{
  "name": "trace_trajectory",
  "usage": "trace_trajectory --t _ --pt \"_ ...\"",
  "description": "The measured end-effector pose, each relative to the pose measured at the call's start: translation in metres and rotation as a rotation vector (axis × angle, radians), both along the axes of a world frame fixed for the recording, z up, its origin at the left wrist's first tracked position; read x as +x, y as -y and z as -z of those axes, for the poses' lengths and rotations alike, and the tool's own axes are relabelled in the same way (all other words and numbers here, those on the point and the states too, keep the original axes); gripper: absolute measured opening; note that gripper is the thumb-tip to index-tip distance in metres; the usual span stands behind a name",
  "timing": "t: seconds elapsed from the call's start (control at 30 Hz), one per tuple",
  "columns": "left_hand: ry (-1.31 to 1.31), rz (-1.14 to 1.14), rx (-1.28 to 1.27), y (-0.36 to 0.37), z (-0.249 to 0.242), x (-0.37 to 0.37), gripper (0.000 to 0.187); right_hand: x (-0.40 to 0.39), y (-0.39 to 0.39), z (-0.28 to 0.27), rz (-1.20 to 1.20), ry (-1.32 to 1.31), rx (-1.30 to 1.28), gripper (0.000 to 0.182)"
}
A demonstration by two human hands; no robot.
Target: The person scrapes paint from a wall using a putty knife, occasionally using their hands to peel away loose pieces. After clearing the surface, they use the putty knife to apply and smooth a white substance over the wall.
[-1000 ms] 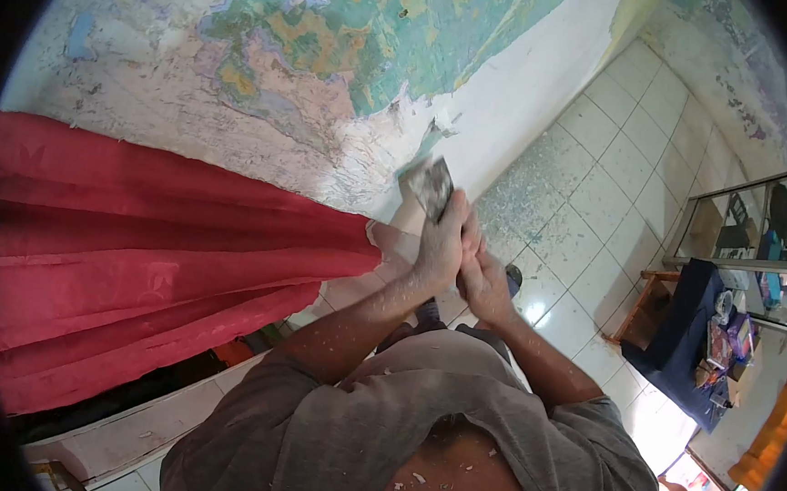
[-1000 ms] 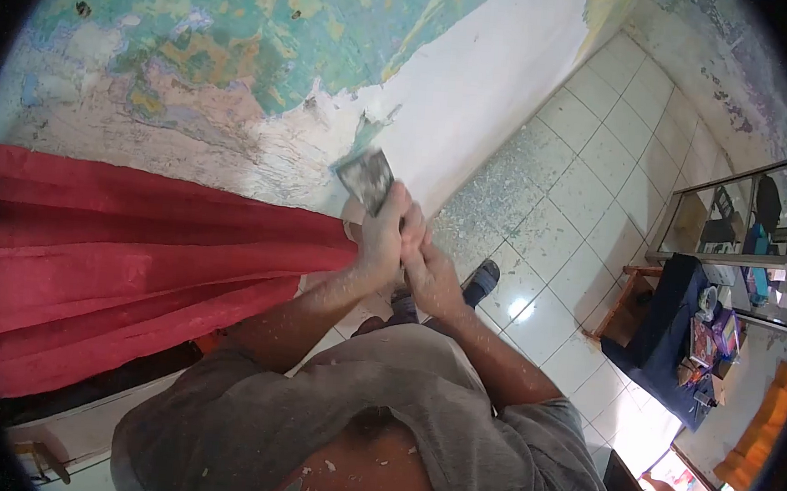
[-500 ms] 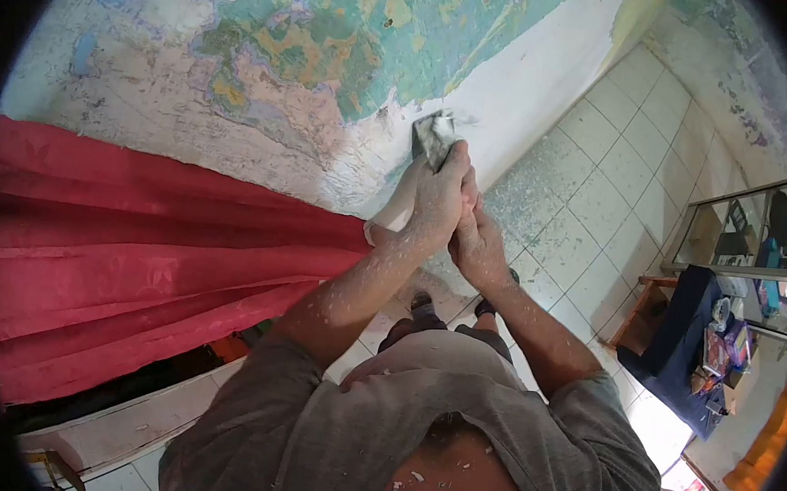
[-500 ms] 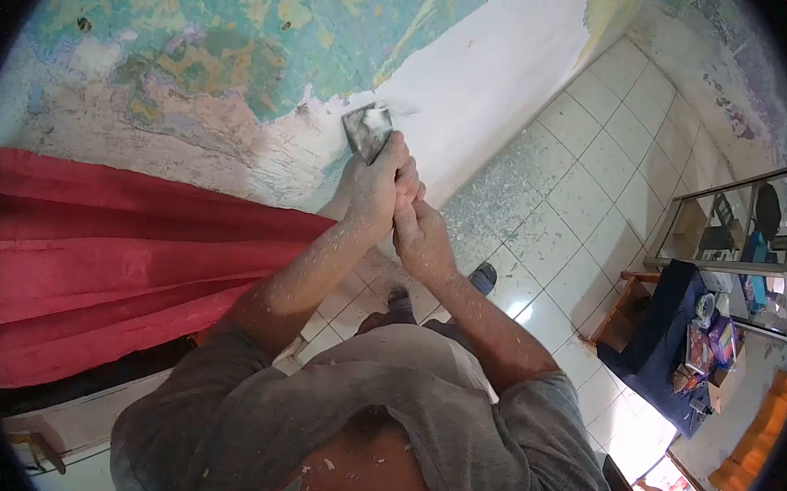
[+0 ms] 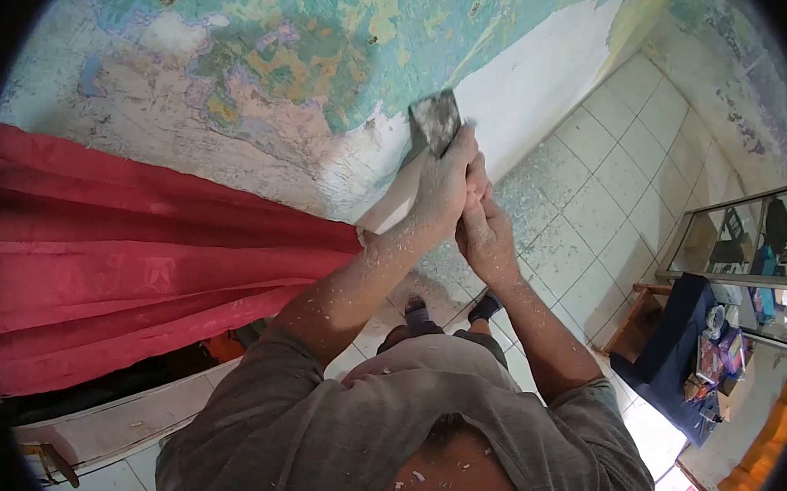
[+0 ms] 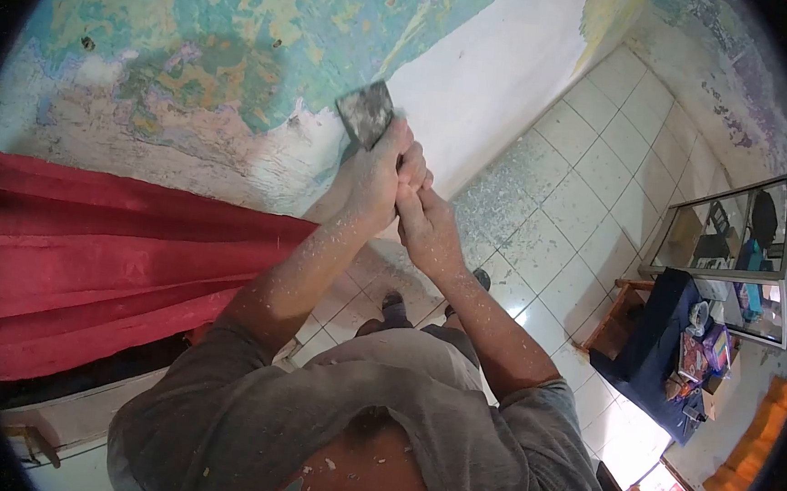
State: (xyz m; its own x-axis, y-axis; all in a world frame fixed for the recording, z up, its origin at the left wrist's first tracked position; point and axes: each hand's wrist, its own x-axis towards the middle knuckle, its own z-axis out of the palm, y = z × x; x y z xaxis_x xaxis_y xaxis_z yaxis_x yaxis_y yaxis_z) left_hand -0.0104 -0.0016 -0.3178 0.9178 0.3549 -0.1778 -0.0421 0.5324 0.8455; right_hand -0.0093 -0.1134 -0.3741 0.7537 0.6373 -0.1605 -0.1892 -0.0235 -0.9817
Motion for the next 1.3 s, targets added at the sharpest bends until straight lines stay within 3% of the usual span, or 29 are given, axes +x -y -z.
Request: trace_trajectory --t 0.2,0.3,0.33,0.4,0.57,0.63,0.67,0.73,0.77,0.87,1.0,1.07,1.1,1.2,1.3 --pt "-0.065 0.004 0.000 0.022 0.067 -0.072 0.044 -0.066 0.029 0.051 -0.027 -0.063 -0.071 0.053" --pt "-0.102 0.005 -0.021 0.019 0.069 -0.085 0.045 -0.091 0.035 0.091 -0.066 0.005 -0.018 0.051" --pt "-0.110 0.005 -0.033 0.017 0.068 -0.086 0.045 -0.084 0.027 0.079 -0.069 0.007 -0.016 0.051" --pt "-0.105 -0.014 -0.025 0.002 0.066 -0.067 0.044 -0.061 0.005 0.043 -0.062 0.074 -0.292 0.049" --pt "-0.092 -0.019 -0.118 0.005 0.072 -0.076 0.046 -0.080 0.014 0.069 -0.052 0.009 -0.182 0.051" --pt "-0.156 0.014 -0.008 0.013 0.071 -0.091 0.047 -0.096 0.021 0.094 -0.010 0.024 -0.091 0.051" --pt "-0.149 0.007 -0.003 0.007 0.067 -0.086 0.047 -0.087 0.012 0.072 -0.016 0.031 -0.086 0.051" --pt "-0.140 -0.052 -0.026 -0.005 0.061 -0.070 0.047 -0.065 -0.001 0.034 -0.083 -0.038 -0.346 0.049" --pt "-0.112 -0.055 -0.022 -0.005 0.064 -0.064 0.047 -0.061 -0.003 0.050 -0.020 0.196 -0.198 0.049" --pt "-0.076 -0.030 -0.067 -0.007 0.065 -0.059 0.045 -0.063 -0.005 0.061 -0.003 0.093 -0.033 0.052" --pt "-0.099 -0.003 0.037 0.005 0.083 -0.078 0.043 -0.083 0.005 0.082 0.028 0.054 -0.095 0.054" --pt "-0.201 -0.108 0.068 0.005 0.079 -0.077 0.041 -0.087 0.001 0.092 0.117 0.228 -0.149 0.055" --pt "-0.109 -0.079 -0.061 -0.007 0.071 -0.064 0.041 -0.065 -0.007 0.037 0.002 0.071 -0.315 0.055" --pt "-0.102 0.009 0.015 -0.017 0.059 -0.059 0.037 -0.053 -0.008 0.061 -0.048 0.155 -0.215 0.057" --pt "-0.071 -0.001 -0.032 -0.007 0.066 -0.059 0.038 -0.060 0.001 0.053 -0.050 0.035 -0.155 0.055"
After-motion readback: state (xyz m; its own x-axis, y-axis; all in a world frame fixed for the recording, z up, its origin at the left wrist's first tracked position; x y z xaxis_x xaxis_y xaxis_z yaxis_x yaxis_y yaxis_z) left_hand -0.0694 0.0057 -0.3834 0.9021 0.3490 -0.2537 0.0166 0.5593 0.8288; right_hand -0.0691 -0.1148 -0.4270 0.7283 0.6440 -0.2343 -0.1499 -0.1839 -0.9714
